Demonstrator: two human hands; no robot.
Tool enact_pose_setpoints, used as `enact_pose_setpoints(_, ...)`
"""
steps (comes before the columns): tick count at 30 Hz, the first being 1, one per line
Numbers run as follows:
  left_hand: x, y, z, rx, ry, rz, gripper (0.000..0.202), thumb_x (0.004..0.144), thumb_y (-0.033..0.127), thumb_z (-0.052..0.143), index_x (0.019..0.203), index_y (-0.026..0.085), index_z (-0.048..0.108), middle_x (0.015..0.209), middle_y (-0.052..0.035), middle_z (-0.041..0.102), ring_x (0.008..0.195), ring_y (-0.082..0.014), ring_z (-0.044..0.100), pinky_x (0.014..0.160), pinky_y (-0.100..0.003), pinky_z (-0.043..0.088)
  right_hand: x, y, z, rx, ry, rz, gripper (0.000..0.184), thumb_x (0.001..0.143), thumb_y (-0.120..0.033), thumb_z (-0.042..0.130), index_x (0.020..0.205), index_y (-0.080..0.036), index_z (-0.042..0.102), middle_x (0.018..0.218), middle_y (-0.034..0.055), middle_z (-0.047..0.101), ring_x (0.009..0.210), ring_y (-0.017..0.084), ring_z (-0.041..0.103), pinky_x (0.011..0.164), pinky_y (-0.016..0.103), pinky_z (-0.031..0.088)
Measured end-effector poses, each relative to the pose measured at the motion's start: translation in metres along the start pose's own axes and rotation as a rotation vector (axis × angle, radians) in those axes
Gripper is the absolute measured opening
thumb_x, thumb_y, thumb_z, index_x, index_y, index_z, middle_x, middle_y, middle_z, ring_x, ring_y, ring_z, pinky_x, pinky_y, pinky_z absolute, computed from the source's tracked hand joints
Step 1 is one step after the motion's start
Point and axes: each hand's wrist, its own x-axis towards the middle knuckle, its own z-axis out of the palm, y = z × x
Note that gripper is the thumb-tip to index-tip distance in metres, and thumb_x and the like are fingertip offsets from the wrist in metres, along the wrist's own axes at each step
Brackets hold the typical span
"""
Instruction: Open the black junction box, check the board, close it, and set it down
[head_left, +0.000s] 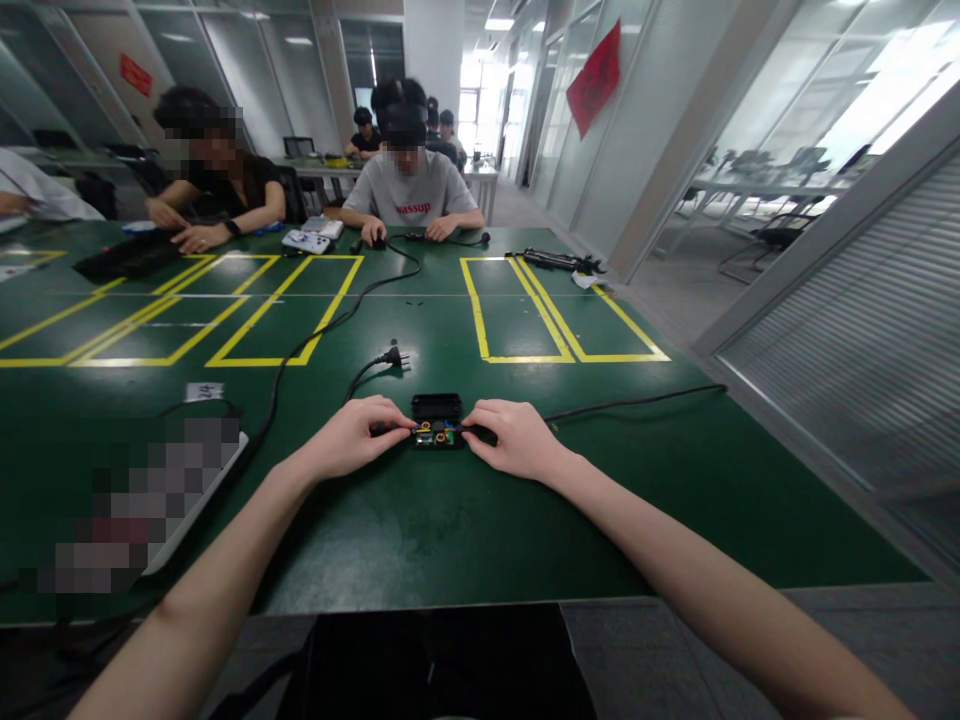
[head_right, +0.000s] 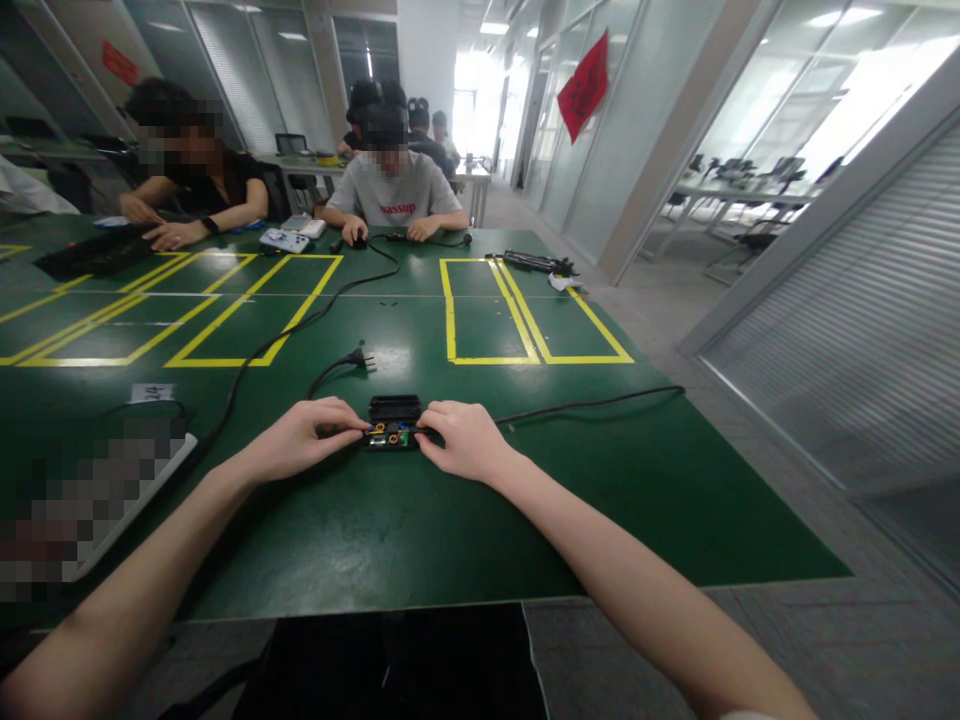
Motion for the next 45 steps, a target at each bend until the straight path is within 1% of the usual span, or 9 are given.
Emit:
enact_pose_setpoints(4, 0.001, 0.001, 0.002, -0.015, -0.001, -0.043, 0.028, 0.09, 0.04, 0.061, 0.096, 0.02, 0.079, 0.093, -0.007, 0.075, 0.086, -0.0194, 0.066, 0.078, -0.028, 0.051, 0.0, 0.002, -0.001, 0.073, 0.022, -0.005, 0.011, 0.092, -0.019, 0.064, 0.101, -0.019, 0.07, 0.094, 0.0066, 0.074, 0.085, 0.021, 0.07, 0.073, 0.031, 0.05)
enact_pose_setpoints(11, 0.002, 0.0, 0.002, -0.021, 0.0, 0.004, 0.026, 0.092, 0.039, 0.06, 0.083, 0.019, 0.074, 0.091, -0.0068, 0.073, 0.089, -0.0197, 0.065, 0.081, -0.029, 0.049, 0.0, 0.008, -0.001, 0.123, -0.026, -0.093, 0.008, 0.096, -0.02, 0.06, 0.093, -0.019, 0.068, 0.091, 0.0059, 0.072, 0.084, 0.019, 0.066, 0.073, 0.03, 0.049)
enact_pose_setpoints(15, 0.002, 0.001, 0.001, -0.084, -0.01, -0.072, 0.025, 0.087, 0.04, 0.063, 0.077, 0.018, 0.071, 0.085, -0.005, 0.074, 0.083, -0.0192, 0.066, 0.078, -0.029, 0.049, 0.002, 0.008, -0.003, 0.132, -0.059, -0.121, 0.014, 0.098, -0.021, 0.057, 0.087, -0.02, 0.065, 0.089, 0.0064, 0.068, 0.088, 0.021, 0.062, 0.076, 0.032, 0.049)
enact_pose_setpoints(24, 0.0, 0.008, 0.009, 0.054, 0.083, -0.247, 0.033, 0.086, 0.047, 0.059, 0.071, 0.019, 0.067, 0.078, -0.0042, 0.072, 0.077, -0.0204, 0.063, 0.072, -0.03, 0.046, 0.008, 0.005, 0.01, 0.36, 0.077, 0.095, 0.028, 0.095, -0.024, 0.062, 0.067, -0.021, 0.056, 0.086, 0.0037, 0.064, 0.084, 0.018, 0.062, 0.079, 0.033, 0.051)
enact_pose_setpoints(27, -0.002, 0.015, 0.013, 0.137, 0.091, -0.294, 0.031, 0.088, 0.045, 0.058, 0.074, 0.019, 0.068, 0.081, -0.0055, 0.073, 0.082, -0.0224, 0.064, 0.089, -0.039, 0.05, 0.008, 0.005, 0.013, 0.335, 0.127, 0.144, 0.011, 0.091, -0.025, 0.067, 0.081, -0.021, 0.063, 0.099, 0.0062, 0.063, 0.096, 0.021, 0.063, 0.088, 0.037, 0.052)
enact_pose_setpoints(30, -0.006, 0.025, 0.018, 0.413, 0.171, -0.385, 0.034, 0.088, 0.051, 0.059, 0.082, 0.021, 0.073, 0.102, -0.0102, 0.074, 0.11, -0.0331, 0.062, 0.117, -0.069, 0.022, 0.008, 0.003, 0.015, 0.259, 0.158, 0.135, 0.015, 0.088, -0.023, 0.068, 0.103, -0.022, 0.065, 0.123, 0.0117, 0.06, 0.119, 0.027, 0.057, 0.104, 0.048, 0.048)
enact_pose_setpoints(33, -0.012, 0.032, 0.02, 0.634, 0.234, -0.546, 0.061, 0.085, 0.072, 0.054, 0.113, 0.022, 0.076, 0.143, -0.0205, 0.058, 0.142, -0.0488, 0.037, 0.111, -0.084, 0.001, 0.007, 0.003, 0.017, 0.201, 0.152, 0.116, 0.022, 0.089, -0.022, 0.065, 0.111, -0.023, 0.064, 0.138, 0.0144, 0.055, 0.132, 0.03, 0.05, 0.111, 0.054, 0.042)
enact_pose_setpoints(38, -0.018, 0.026, 0.004, 0.665, 0.229, -0.733, 0.104, 0.074, 0.092, 0.045, 0.152, 0.023, 0.052, 0.17, -0.0204, 0.02, 0.153, -0.058, 0.001, 0.103, -0.091, 0.001, 0.005, 0.005, 0.018, 0.179, 0.123, 0.102, 0.018, 0.092, -0.024, 0.062, 0.11, -0.024, 0.067, 0.141, 0.0143, 0.055, 0.135, 0.031, 0.048, 0.11, 0.057, 0.042)
enact_pose_setpoints(45, -0.027, 0.01, -0.022, 0.54, 0.289, -0.874, 0.107, 0.07, 0.094, 0.047, 0.157, 0.032, 0.042, 0.172, -0.0161, 0.011, 0.153, -0.059, -0.001, 0.104, -0.091, 0.008, 0.004, 0.005, 0.017, 0.164, 0.121, 0.093, 0.017, 0.093, -0.024, 0.061, 0.109, -0.025, 0.068, 0.142, 0.014, 0.054, 0.135, 0.032, 0.048, 0.109, 0.059, 0.042)
